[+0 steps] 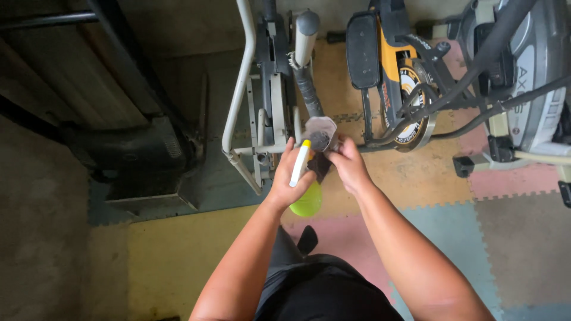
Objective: Cleaning various cardio machines in a gym using a spray bottle and a cloth.
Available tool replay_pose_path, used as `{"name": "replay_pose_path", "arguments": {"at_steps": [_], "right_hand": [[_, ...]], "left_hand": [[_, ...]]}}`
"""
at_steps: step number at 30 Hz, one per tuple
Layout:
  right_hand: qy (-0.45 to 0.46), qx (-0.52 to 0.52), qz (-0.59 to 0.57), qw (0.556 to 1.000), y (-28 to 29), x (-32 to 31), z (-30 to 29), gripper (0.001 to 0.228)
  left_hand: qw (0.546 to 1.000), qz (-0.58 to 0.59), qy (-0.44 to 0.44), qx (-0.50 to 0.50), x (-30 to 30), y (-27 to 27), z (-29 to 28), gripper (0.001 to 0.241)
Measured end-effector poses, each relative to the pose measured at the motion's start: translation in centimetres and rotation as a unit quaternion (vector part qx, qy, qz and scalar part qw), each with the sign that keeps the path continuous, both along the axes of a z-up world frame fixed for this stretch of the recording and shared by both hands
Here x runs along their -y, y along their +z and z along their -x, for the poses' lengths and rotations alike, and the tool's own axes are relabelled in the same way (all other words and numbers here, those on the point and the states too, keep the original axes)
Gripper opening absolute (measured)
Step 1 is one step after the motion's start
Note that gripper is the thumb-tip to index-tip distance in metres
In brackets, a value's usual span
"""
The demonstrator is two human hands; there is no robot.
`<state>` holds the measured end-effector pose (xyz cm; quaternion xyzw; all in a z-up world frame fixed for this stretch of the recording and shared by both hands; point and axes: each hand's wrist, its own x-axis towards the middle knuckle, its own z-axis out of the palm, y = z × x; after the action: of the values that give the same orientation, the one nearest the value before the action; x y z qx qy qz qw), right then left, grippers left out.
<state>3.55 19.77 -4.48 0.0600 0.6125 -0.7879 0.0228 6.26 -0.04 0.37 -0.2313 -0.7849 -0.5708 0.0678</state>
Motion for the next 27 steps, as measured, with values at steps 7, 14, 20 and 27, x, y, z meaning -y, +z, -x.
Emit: {"name": "replay_pose_path", "arguments": {"at_steps": [7,14,20,27], "right_hand": [[0.062,0.025,0.076,0.995,3.2,1.0,-0.5,0.043],[0.038,-0.182,-0.152,0.971,8.1,5.6,-3.9,0.085],[0.141,-0.173,-0.168,0.960,8.4,9.4,-2.7,0.099],[0.022,-0.132,-0.113,0.984,5.0,11.4,-0.8,0.078]], "left_hand": [[0.999,-0.024,-0.029,-0.009,0.0,1.9,0.5,0.045],[0.992,-0.008,0.122,0.018,1.6,1.9,2.3,0.049],[0.981,0.098,0.161,0.048,1.9,3.6,4.6,0.034],[0.987,0.148,0.017,0.054,4.2,7.0,7.3,0.056]]}}
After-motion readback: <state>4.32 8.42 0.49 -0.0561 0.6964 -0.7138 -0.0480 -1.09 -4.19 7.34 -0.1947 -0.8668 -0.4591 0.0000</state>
